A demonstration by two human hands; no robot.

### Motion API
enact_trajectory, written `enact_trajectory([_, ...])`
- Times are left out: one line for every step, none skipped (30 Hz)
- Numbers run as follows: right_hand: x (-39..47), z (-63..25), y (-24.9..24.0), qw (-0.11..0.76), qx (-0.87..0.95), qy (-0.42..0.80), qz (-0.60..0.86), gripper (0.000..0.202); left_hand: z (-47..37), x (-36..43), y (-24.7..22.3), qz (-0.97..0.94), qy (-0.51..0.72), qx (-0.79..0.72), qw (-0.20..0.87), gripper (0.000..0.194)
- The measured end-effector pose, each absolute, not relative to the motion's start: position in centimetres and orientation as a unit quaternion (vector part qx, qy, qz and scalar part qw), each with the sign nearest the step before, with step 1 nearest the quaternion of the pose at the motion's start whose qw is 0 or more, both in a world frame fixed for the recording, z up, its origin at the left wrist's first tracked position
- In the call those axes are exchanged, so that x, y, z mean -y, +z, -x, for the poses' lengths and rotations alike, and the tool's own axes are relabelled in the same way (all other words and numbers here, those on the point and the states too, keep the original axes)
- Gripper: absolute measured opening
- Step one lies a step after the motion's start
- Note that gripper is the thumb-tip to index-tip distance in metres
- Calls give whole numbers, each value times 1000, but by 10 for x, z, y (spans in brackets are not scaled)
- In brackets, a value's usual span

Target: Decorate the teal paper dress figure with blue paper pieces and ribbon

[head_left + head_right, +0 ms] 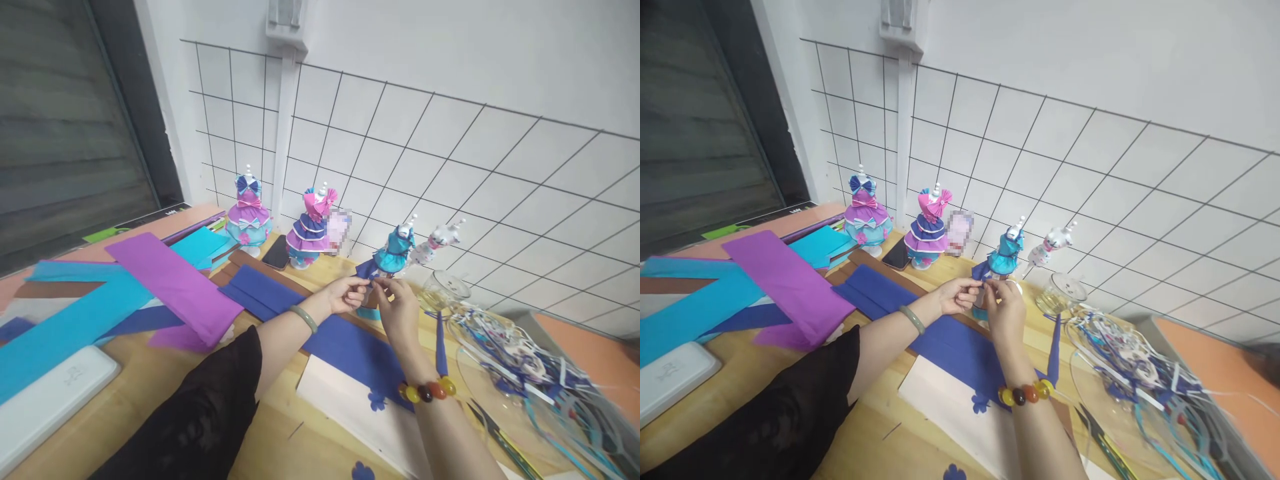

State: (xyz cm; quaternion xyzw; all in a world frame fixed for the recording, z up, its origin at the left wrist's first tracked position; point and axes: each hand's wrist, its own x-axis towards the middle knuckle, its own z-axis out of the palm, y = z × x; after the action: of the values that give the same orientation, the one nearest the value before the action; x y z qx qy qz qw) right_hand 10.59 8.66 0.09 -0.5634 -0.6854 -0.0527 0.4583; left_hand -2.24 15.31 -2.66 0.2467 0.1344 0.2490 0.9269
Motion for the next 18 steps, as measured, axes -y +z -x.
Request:
enact_trajectory([-87,-106,0,457,683,-56,567,26,22,-153,-26,-247,248,-134,927,19])
enact_trajectory([-87,-106,0,457,681,-58,570,26,22,-153,-26,-246,248,-133,927,19])
enact_trajectory([-87,-106,0,456,679,-57,573,26,23,-153,-25,-247,246,-132,928,20])
enact_trajectory([-87,-106,0,455,677,-57,575,26,23,-152,-24,-247,245,-132,928,21])
enact_trajectory([-87,-106,-1,454,677,-56,576,26,23,-152,-23,-247,243,-132,929,22])
enact_trajectory([-87,-106,-1,453,677,-56,577,26,24,-151,-22,-247,241,-132,929,23])
enact_trajectory([-86,-106,-1,452,678,-58,577,26,24,-150,-22,-249,241,-132,929,24])
enact_trajectory([-86,-105,-1,451,678,-61,577,26,24,-150,-21,-251,242,-133,928,25])
enact_trajectory([-87,-105,-1,450,679,-63,577,26,25,-149,-20,-254,245,-134,926,25])
enact_trajectory([-87,-105,-1,450,679,-66,576,26,25,-148,-19,-257,248,-135,924,25])
enact_trajectory([-87,-105,-1,449,680,-69,576,26,25,-148,-19,-260,252,-136,922,25])
enact_trajectory([-87,-105,-1,449,680,-71,576,26,25,-147,-19,-262,255,-136,921,25])
enact_trajectory([-88,-105,-1,449,680,-74,575,26,25,-147,-18,-262,257,-136,920,25])
enact_trajectory([-88,-104,-1,448,680,-77,575,26,25,-147,-18,-262,258,-137,920,25])
enact_trajectory([-88,-104,-1,447,681,-80,575,26,25,-146,-17,-263,259,-137,919,26])
enact_trajectory([-88,-103,-1,446,682,-82,574,25,25,-146,-17,-263,260,-137,919,26])
enact_trajectory([-88,-103,-1,444,684,-84,573,25,25,-145,-17,-264,261,-138,918,26])
enact_trajectory([-88,-103,-2,442,685,-85,572,25,26,-145,-16,-264,262,-138,918,26])
